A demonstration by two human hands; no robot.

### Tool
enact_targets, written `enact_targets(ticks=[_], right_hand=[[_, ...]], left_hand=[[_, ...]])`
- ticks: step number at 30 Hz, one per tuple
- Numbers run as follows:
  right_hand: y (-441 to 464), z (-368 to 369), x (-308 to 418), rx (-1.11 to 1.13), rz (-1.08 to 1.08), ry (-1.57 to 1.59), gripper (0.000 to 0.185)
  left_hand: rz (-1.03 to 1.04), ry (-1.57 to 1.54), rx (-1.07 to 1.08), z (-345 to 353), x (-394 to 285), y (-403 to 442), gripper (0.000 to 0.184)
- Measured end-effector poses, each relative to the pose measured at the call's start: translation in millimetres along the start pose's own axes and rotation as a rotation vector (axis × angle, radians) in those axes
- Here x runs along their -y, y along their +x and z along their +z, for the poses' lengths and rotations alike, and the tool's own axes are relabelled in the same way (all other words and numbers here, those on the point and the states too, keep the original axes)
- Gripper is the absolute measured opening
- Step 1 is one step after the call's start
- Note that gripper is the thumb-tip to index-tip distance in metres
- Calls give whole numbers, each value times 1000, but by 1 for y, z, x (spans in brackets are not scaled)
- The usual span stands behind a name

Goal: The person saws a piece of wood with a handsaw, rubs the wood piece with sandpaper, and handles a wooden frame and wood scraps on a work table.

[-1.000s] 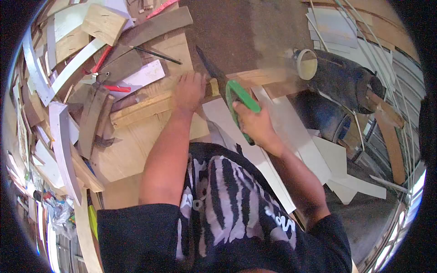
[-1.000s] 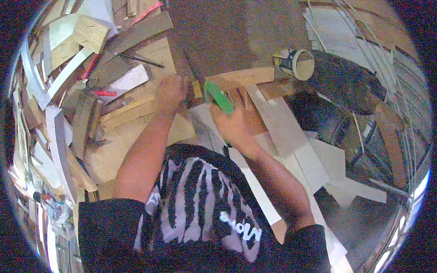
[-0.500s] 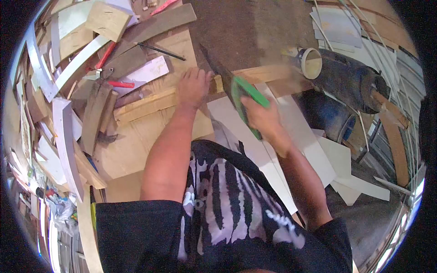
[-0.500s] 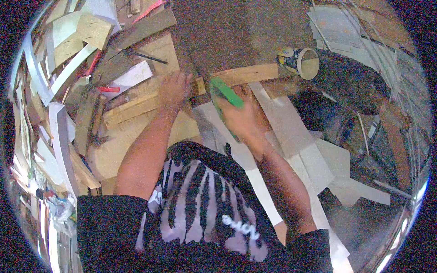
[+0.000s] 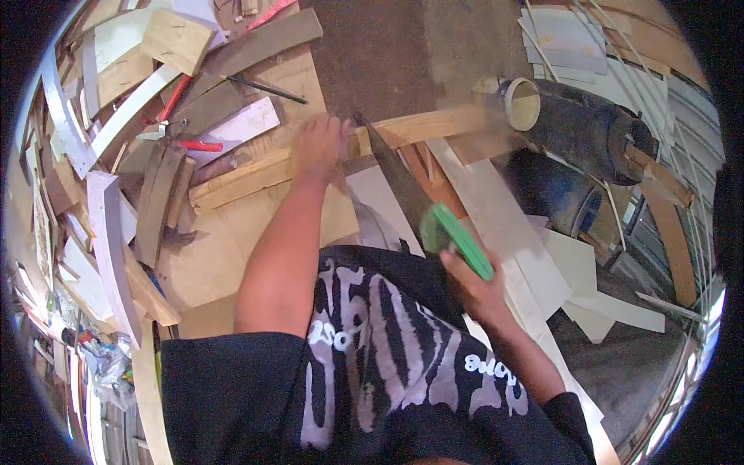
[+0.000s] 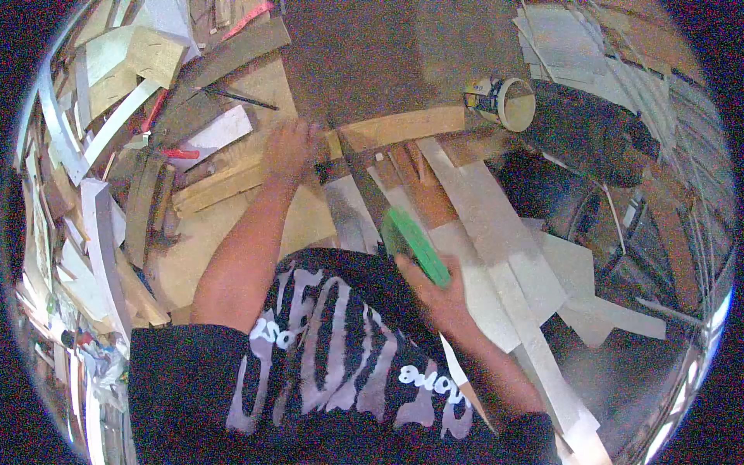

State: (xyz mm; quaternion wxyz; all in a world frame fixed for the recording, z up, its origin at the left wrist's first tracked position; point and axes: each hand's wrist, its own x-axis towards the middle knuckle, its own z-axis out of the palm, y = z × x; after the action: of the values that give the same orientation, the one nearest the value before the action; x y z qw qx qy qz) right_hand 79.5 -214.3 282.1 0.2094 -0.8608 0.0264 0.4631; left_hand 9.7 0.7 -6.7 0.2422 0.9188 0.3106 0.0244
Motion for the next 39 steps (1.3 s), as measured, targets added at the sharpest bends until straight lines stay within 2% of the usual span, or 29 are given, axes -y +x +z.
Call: enact_targets(ticks=[1,2,4,6,9,10,12,13,14,15,16,19,20,21,22,23,25,26,28,29,31,32,33,34,35,36,39], right_hand=[[28,14,18,24,-49,-128,27],[65,34,19,-49,-157,-174,30],[130,60,41,-37,-170,-81,34],[153,76,56,39,-58,67,36],[157,86,30,-88,-152,-7,24],[143,83,7,-164,-504,-85,22],[78,55,-9,-119,-548,-186,26],[42,36,-19,-67,-534,-255,29],[11,16,-20,-22,-426,-225,32],[-22,-1,-2,32,55,93,29],[-35,-14,11,56,137,30,27],[-10,2,17,14,99,40,25],[32,21,0,19,133,-16,26],[75,41,0,-8,13,-32,21],[116,56,19,-19,-73,18,18],[151,66,43,2,-78,89,18],[166,77,69,73,-19,235,21],[161,81,64,59,-9,243,21],[165,82,52,-14,-129,123,22],[161,86,28,-154,-282,5,23],[114,74,0,-149,-276,-3,29],[64,49,6,-14,-86,106,33],[23,23,21,47,-34,-166,29],[-17,16,-9,-116,-99,52,28],[-42,-9,-9,37,56,16,25],[-57,-9,-27,-122,-32,67,22],[-3,10,-4,-15,-109,-21,17]], left_hand=[[2,-5,1,-1,0,-1,30],[5,-10,2,-1,-1,-3,29],[12,-39,-37,-11,-2,-4,28],[34,-73,-66,-12,-3,-7,28],[-5,-59,-23,0,-4,-6,29],[-30,-68,49,-2,-6,-8,30],[-79,-55,103,-7,0,-4,30],[-48,-68,45,-7,-3,-10,30],[-12,-79,-36,-6,-4,-6,30],[-13,-80,-33,-6,-3,-6,30],[-12,-78,-19,-7,-3,-8,30],[6,-83,-23,-4,-5,-3,29],[19,-82,-25,-4,-4,-5,30],[20,-79,-20,-9,-5,-6,30],[4,-102,48,-19,-8,-3,30],[-15,-125,114,-25,-8,0,30],[-50,-129,115,-18,-3,1,30],[-83,-148,125,-11,-5,-2,31],[-42,-132,71,3,0,-2,31],[-20,-108,27,5,1,-2,31],[-26,-76,12,-2,-1,1,31],[-26,-51,30,-3,-4,-6,31],[-27,-60,43,-2,-5,-9,31],[-19,-75,12,-1,-3,-5,30],[-13,-88,-11,0,-1,-4,29],[-21,-87,-6,-2,-1,-4,29],[-8,-70,3,-8,-3,-2,27]])
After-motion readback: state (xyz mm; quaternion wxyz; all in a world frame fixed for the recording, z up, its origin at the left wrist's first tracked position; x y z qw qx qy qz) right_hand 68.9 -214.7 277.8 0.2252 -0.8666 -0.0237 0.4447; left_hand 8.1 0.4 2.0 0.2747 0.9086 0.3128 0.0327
